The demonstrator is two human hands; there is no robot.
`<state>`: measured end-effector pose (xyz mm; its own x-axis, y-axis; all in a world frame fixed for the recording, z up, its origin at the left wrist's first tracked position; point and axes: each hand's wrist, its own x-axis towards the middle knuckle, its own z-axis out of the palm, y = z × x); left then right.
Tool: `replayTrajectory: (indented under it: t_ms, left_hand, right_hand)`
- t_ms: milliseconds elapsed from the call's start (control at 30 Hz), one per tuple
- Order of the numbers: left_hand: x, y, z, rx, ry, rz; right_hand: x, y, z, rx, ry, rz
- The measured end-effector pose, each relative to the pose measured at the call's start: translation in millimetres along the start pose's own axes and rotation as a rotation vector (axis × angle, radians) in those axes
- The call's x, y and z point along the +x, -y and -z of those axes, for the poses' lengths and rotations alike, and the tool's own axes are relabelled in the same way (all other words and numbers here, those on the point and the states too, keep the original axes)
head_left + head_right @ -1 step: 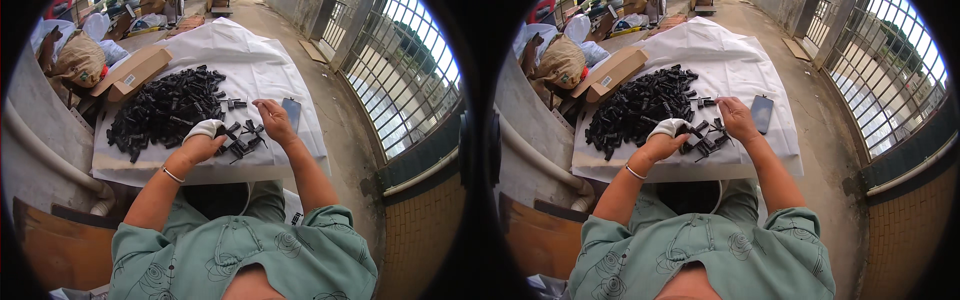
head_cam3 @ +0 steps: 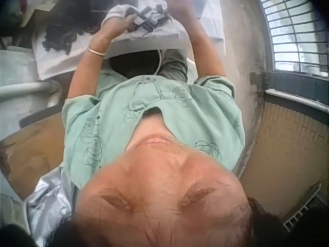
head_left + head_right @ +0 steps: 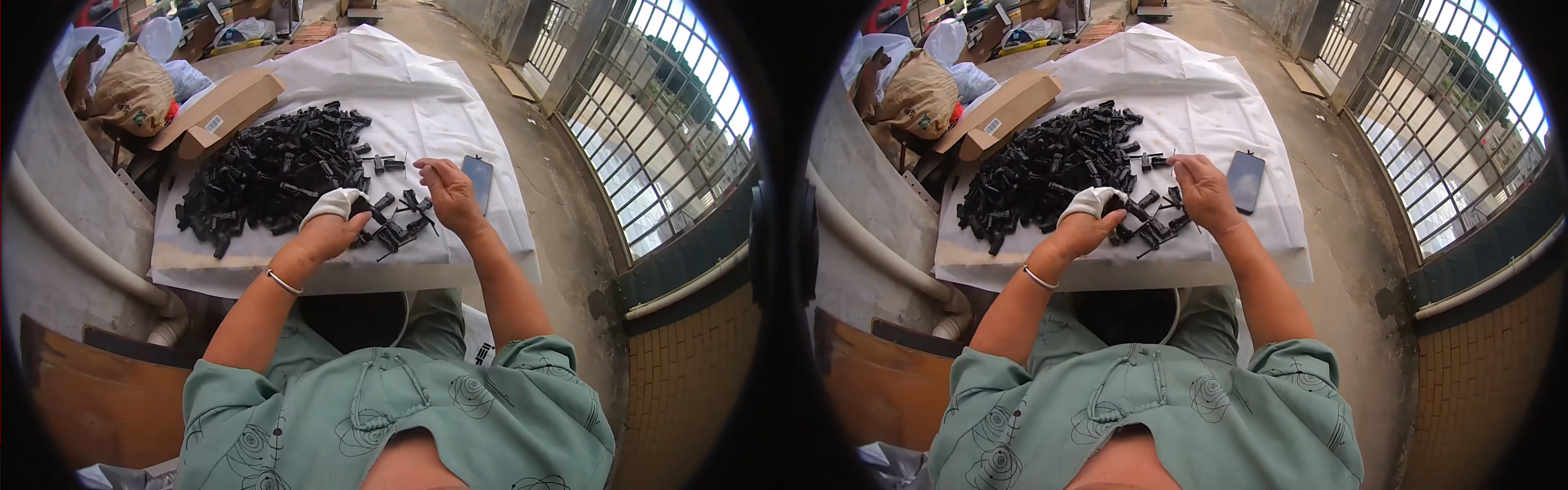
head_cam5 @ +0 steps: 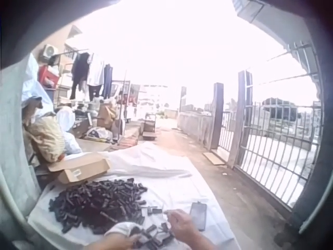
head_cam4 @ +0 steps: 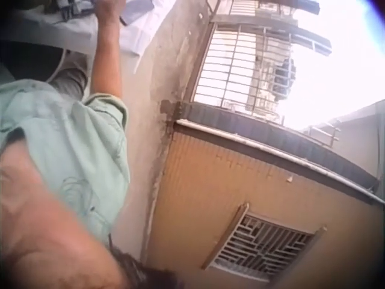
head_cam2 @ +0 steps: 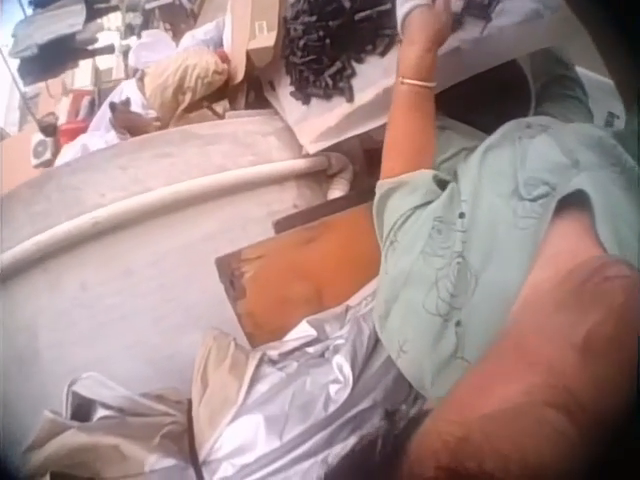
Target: Assembling small black plastic components by snapping them together at a workbench.
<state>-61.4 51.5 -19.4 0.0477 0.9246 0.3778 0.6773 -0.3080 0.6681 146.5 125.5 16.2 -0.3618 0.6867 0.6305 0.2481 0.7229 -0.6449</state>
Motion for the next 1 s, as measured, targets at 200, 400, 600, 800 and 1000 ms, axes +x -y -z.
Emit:
replayTrajectory:
  t_ms: [200,400,600,800,1000]
  left_hand:
    - [-11.9,-1.8,-8.5,-0.579,0.052,0.285]
    - [-45.8,-46.9,-9.7,-0.661,0.112,0.329]
    - [-86.3,-58.8,-29.0,-0.723,0.049,0.296]
    - [-103.2,-73.9,-27.3,-0.891,0.055,0.377]
    - [-110.5,-83.3,-23.9,-0.685,0.118,0.384]
  right_hand:
    - [-54.9,40.4,-25.0,-0.08,0.074,0.116]
    - [-95.6,69.3,-24.5,0.106,0.146,-0.078]
    - [-110.7,69.9,-29.7,0.246,0.107,0.014]
    - [-128.4,90.7,-23.3,0.191,0.151,0.273]
    - [-133.7,66.8,-22.0,0.248,0.112,-0.153]
